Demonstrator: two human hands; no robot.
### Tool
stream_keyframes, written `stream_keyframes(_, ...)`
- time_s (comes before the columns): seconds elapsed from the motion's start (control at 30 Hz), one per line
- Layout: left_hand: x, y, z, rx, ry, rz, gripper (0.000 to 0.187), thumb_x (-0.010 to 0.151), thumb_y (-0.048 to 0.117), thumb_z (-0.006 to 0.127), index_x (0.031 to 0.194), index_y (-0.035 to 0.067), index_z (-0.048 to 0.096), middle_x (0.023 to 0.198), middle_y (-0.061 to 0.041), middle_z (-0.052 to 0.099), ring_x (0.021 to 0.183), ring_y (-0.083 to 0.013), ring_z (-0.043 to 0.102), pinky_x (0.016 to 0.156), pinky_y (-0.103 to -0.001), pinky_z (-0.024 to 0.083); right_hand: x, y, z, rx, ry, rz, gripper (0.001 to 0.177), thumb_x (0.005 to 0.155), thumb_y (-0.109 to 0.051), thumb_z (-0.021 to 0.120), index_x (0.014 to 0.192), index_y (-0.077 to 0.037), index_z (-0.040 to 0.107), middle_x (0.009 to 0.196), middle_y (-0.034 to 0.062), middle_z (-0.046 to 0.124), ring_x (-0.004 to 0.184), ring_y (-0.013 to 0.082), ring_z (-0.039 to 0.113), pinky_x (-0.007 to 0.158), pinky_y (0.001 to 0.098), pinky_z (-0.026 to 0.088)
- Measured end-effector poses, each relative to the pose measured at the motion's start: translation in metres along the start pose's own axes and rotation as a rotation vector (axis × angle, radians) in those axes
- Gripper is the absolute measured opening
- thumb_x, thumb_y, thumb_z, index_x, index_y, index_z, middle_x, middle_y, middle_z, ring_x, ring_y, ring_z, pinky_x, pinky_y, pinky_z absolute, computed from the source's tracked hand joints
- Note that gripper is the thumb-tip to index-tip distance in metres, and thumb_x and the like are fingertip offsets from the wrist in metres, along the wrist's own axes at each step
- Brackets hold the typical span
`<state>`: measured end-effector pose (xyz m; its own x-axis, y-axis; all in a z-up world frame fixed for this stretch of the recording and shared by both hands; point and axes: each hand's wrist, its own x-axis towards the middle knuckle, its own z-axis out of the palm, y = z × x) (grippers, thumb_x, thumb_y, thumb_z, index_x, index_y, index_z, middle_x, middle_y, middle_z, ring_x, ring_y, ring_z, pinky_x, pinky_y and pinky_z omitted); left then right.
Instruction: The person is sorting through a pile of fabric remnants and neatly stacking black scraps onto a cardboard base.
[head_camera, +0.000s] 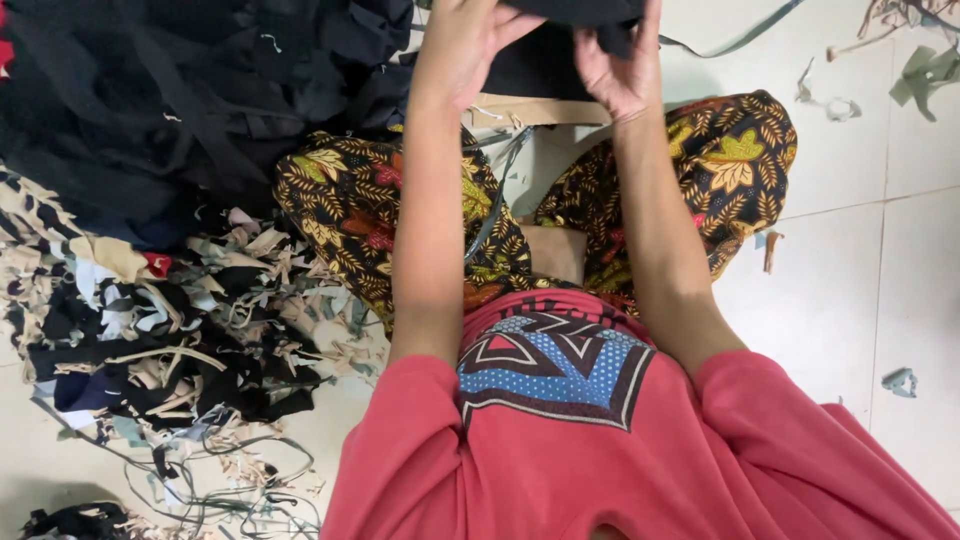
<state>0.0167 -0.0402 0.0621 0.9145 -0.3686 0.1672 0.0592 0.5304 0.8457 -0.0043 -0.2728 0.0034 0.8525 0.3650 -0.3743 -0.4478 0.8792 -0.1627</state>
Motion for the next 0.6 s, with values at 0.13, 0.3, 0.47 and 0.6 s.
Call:
stream_keyframes(0.13, -0.038, -0.046, -0.055, 0.131, 0.249, -0.173, 0.046, 0.116, 0.015, 0.055, 0.159, 0.018, 0.04, 0.166, -0.001, 0.038, 0.14, -0.0298, 0.064, 0.116, -0.056, 0.058, 0.006, -0.043, -0.049, -0.47, 0.228, -0.229, 0.039, 0.091, -0.009, 0.086, 0.118, -0.013, 0.059, 0.104, 0.013, 0.077, 0.089, 0.0256, 0.08, 0.054, 0.0286, 0.065)
stream_keyframes(0.3, -0.046, -0.105, -0.07, -0.045, 0.53, -0.351, 0.031, 0.105, 0.012, 0.053, 0.135, 0.009, 0.057, 0.136, -0.017, 0.069, 0.122, -0.0371, 0.072, 0.111, -0.061, 0.05, -0.013, -0.066, -0.076, -1.226, 0.085, -0.427, 0.048, 0.112, -0.028, 0.075, 0.147, -0.016, 0.045, 0.15, 0.0147, 0.047, 0.139, 0.0355, 0.05, 0.105, 0.054, 0.056)
stream_keyframes(0.47, -0.037, -0.103, -0.053, -0.309, 0.506, -0.282, 0.026, 0.104, 0.003, 0.055, 0.129, 0.004, 0.06, 0.13, -0.022, 0.071, 0.117, -0.0382, 0.071, 0.111, -0.062, 0.049, -0.039, -0.066, -0.035, -1.371, 0.16, -0.355, 0.028, 0.107, -0.024, 0.061, 0.132, -0.013, 0.057, 0.126, 0.0058, 0.062, 0.124, 0.0265, 0.062, 0.094, 0.0441, 0.064)
stream_keyframes(0.6, -0.056, -0.074, -0.041, -0.249, 0.536, -0.366, 0.044, 0.1, 0.007, 0.056, 0.143, 0.006, 0.046, 0.136, -0.02, 0.065, 0.114, -0.0346, 0.071, 0.101, -0.051, 0.058, -0.042, -0.061, -0.052, -1.528, 0.079, -0.21, 0.021, 0.109, -0.026, 0.068, 0.124, -0.014, 0.061, 0.116, 0.0045, 0.064, 0.108, 0.0192, 0.065, 0.087, 0.0372, 0.059)
